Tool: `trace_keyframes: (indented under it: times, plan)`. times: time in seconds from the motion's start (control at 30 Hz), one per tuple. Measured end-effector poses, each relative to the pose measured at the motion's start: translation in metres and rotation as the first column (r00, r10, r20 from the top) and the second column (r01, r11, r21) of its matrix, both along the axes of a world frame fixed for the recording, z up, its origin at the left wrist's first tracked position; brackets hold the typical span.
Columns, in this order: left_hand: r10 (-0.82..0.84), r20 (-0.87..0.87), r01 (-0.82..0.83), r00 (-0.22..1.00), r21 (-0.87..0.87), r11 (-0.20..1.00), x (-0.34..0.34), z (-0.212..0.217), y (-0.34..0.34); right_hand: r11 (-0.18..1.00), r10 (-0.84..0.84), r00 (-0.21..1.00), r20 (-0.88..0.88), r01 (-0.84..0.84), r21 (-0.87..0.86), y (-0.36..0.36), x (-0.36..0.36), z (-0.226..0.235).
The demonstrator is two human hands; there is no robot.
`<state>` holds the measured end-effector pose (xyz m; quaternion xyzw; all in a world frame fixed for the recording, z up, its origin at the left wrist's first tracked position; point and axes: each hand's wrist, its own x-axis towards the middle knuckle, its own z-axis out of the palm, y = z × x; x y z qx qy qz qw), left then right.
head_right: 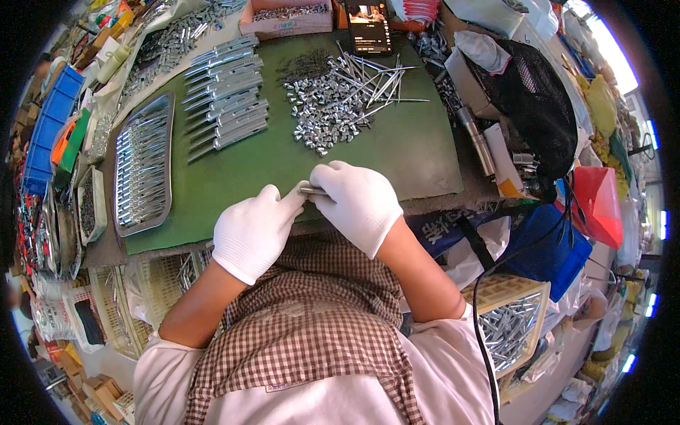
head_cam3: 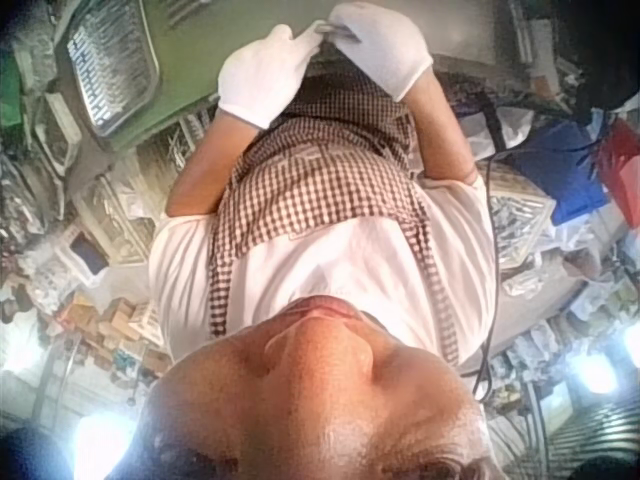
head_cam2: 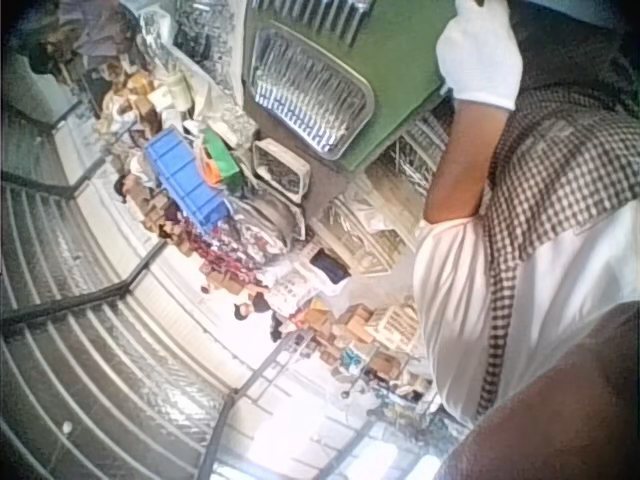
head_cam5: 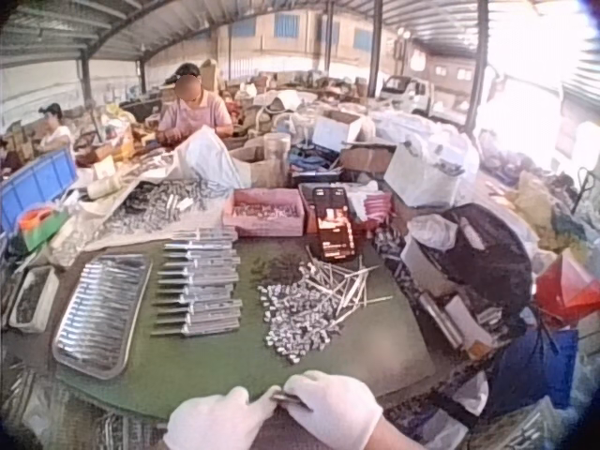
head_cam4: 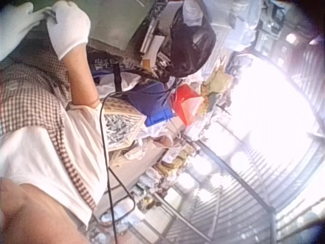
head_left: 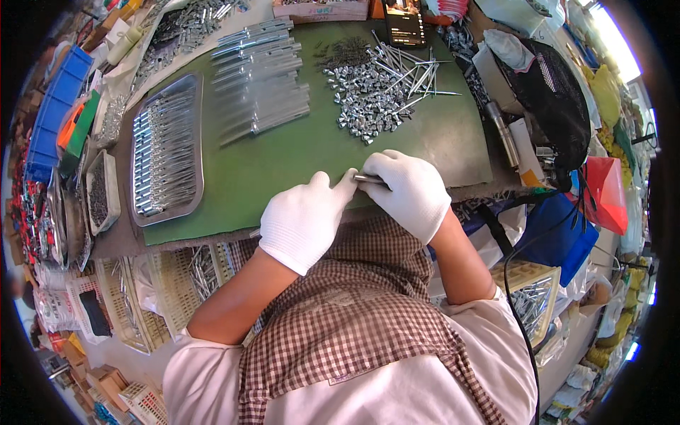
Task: Manually assembling small metal components by inserting screws into metal rods and tightening them.
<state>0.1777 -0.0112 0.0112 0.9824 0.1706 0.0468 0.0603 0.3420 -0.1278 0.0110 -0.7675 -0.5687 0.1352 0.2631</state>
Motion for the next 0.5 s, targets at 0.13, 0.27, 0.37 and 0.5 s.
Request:
trace_keyframes:
  times: [0.13, 0.27, 0.37, 0.5]
  plan:
    - [-0.020, 0.035, 0.020, 0.999, -0.001, 1.000, 0.000, 0.000, 0.003, 0.962, -0.013, 0.959, -0.284, 0.090, 0.259, 0.007, 0.004, 0.003]
    - [-0.034, 0.032, 0.034, 0.999, -0.007, 0.999, 0.003, 0.006, 0.004, 0.773, 0.452, -0.019, -0.892, 0.507, 0.381, 0.029, 0.000, -0.010]
    - [-0.029, 0.024, 0.030, 0.999, -0.037, 0.999, 0.004, 0.006, 0.005, 0.719, 0.485, -0.061, -0.873, 0.596, 0.358, 0.040, -0.006, -0.020]
    - [-0.023, -0.028, 0.022, 0.999, -0.050, 0.999, 0.005, 0.008, 0.005, 0.675, 0.578, -0.072, -0.813, 0.601, 0.428, 0.043, -0.009, -0.033]
